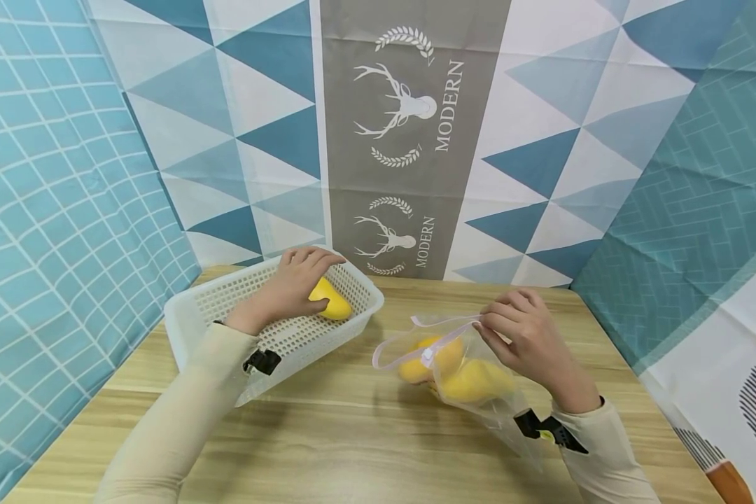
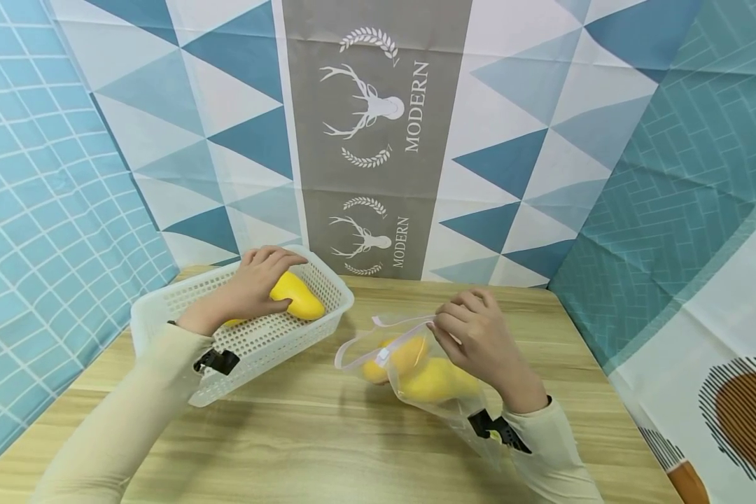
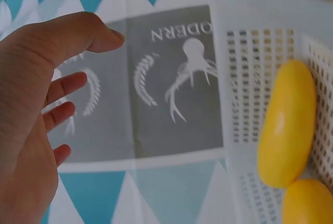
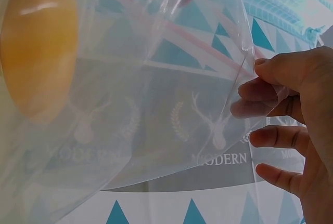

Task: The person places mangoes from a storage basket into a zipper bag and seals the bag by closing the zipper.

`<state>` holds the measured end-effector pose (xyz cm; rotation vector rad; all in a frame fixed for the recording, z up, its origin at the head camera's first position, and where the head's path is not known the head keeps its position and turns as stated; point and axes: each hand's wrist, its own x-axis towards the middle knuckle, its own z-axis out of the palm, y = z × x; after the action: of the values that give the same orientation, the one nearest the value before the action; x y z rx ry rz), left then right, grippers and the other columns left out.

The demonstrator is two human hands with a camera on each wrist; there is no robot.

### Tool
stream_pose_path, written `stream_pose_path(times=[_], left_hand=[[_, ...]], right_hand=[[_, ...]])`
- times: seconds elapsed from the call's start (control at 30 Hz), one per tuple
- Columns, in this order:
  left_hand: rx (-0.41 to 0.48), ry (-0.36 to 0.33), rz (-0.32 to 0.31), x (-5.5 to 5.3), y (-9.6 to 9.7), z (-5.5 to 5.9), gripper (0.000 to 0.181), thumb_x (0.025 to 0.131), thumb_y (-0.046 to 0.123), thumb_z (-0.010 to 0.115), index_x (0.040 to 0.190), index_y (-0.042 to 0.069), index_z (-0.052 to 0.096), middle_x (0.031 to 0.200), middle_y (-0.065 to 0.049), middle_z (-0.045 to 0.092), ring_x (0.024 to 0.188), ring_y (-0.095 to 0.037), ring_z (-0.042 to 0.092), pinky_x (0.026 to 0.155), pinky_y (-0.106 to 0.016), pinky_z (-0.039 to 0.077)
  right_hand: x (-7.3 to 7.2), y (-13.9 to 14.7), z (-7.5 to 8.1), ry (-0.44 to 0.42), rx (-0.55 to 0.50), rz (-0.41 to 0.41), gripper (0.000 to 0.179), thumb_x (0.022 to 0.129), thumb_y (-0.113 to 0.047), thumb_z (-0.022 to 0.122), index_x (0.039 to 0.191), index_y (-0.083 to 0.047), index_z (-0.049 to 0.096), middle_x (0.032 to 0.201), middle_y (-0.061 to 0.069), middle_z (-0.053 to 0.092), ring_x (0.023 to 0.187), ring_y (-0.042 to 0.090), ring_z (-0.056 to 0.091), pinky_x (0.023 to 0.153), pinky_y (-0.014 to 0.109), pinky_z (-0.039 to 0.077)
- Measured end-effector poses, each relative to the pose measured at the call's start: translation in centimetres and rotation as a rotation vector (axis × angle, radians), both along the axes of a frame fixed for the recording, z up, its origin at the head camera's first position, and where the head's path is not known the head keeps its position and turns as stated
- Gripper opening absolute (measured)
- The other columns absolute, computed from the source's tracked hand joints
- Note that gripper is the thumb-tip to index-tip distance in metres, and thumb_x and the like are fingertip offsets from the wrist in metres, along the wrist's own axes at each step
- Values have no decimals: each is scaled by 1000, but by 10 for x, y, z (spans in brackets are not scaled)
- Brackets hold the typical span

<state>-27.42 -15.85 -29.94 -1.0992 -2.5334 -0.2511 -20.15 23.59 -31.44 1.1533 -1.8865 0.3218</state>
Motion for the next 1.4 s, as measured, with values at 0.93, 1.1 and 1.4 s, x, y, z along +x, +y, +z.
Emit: stream_pose_path(times=[0.93,1.1,1.4], left_hand=[[69,-96,334,-42,-66,-30,75,83,17,76,145,2,37,140,-23,39,127,-46,26,92,-62,18],[86,-117,400,-46,-73,-35,78,82,19,77,146,2,35,138,-25,38,125,-47,25,91,-62,17],[92,-159,468,-52,-82,-58,82,84,23,76,148,0,31,133,-28,39,118,-48,28,86,-60,20]], right_hand=[[-4,-4,-2,21,-21,40,37,105,-26,50,76,-11,68,78,3,68,78,27,59,78,51,42],[-4,-4,-2,19,-18,40,37,105,-26,50,76,-10,68,78,4,68,78,27,59,78,50,42],[-4,-5,-3,13,-19,43,37,105,-26,50,77,-11,68,78,3,68,78,27,59,77,51,43]])
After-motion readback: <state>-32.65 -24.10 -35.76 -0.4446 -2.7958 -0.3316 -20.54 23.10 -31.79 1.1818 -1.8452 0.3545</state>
